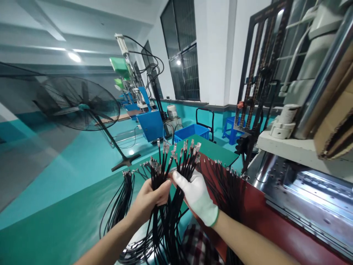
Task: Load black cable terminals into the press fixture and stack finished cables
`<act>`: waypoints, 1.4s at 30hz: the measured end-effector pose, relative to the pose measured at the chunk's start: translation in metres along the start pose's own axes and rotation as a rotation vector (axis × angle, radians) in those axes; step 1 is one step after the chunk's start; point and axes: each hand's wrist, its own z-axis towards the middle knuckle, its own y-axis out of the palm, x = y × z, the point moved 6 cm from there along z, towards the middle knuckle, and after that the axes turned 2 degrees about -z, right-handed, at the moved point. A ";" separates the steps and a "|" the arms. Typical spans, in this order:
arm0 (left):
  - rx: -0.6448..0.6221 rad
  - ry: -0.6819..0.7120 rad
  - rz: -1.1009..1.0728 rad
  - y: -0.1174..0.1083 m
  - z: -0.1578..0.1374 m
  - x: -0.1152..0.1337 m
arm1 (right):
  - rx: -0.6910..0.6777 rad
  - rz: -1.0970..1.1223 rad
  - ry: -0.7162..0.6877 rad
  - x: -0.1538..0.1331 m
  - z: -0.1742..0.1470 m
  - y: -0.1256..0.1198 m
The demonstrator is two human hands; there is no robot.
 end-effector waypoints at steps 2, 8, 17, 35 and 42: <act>-0.018 -0.024 0.017 0.005 0.000 -0.001 | -0.047 -0.020 -0.001 0.004 0.000 0.003; -0.046 -0.046 -0.010 0.009 0.003 -0.004 | 0.022 -0.244 -0.025 0.001 0.000 -0.007; -0.029 -0.016 -0.016 0.002 0.005 -0.010 | 0.009 -0.246 -0.016 0.005 0.005 -0.010; 0.079 0.090 0.117 0.006 -0.003 0.009 | -0.134 -0.423 -0.053 -0.003 0.003 -0.006; -0.034 0.066 0.352 0.005 0.009 0.016 | -0.355 -0.816 -0.214 -0.038 0.015 0.010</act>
